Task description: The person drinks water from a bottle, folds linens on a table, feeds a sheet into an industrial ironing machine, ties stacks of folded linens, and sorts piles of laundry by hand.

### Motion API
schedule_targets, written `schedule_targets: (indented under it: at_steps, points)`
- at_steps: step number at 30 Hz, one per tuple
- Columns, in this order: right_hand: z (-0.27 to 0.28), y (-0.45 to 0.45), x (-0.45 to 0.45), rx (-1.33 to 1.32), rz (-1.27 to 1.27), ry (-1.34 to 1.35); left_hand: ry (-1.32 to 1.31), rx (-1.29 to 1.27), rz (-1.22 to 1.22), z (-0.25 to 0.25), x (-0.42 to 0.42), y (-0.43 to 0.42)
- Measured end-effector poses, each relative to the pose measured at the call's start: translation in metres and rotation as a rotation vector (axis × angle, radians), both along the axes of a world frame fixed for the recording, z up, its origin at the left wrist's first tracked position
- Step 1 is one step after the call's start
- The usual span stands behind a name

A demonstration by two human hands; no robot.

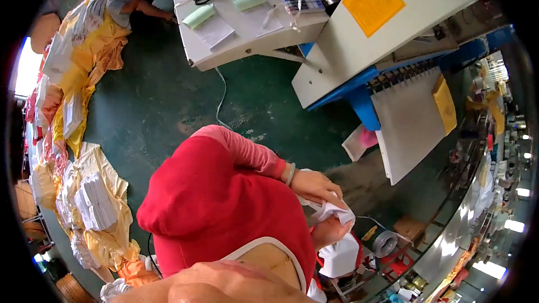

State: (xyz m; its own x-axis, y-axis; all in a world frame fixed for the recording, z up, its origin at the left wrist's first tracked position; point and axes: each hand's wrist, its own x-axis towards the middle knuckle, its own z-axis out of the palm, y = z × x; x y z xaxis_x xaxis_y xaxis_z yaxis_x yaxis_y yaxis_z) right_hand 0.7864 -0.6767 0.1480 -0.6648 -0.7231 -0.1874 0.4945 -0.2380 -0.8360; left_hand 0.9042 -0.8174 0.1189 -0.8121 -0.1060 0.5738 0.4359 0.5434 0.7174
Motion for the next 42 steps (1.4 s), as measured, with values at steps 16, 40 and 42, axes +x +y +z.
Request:
schedule_targets:
  at_steps: [16,40,42]
  points:
    - [-0.001,0.005,-0.229,0.853,-0.058,1.418,-0.138,0.264,0.090,-0.011,-0.261,0.008]
    - [-0.064,0.056,-0.853,0.898,-0.477,1.360,-0.359,1.084,-0.310,0.077,-0.848,-0.027]
    - [-0.060,0.040,-0.911,0.912,-0.515,1.284,-0.370,1.040,-0.126,0.088,-0.900,-0.055]
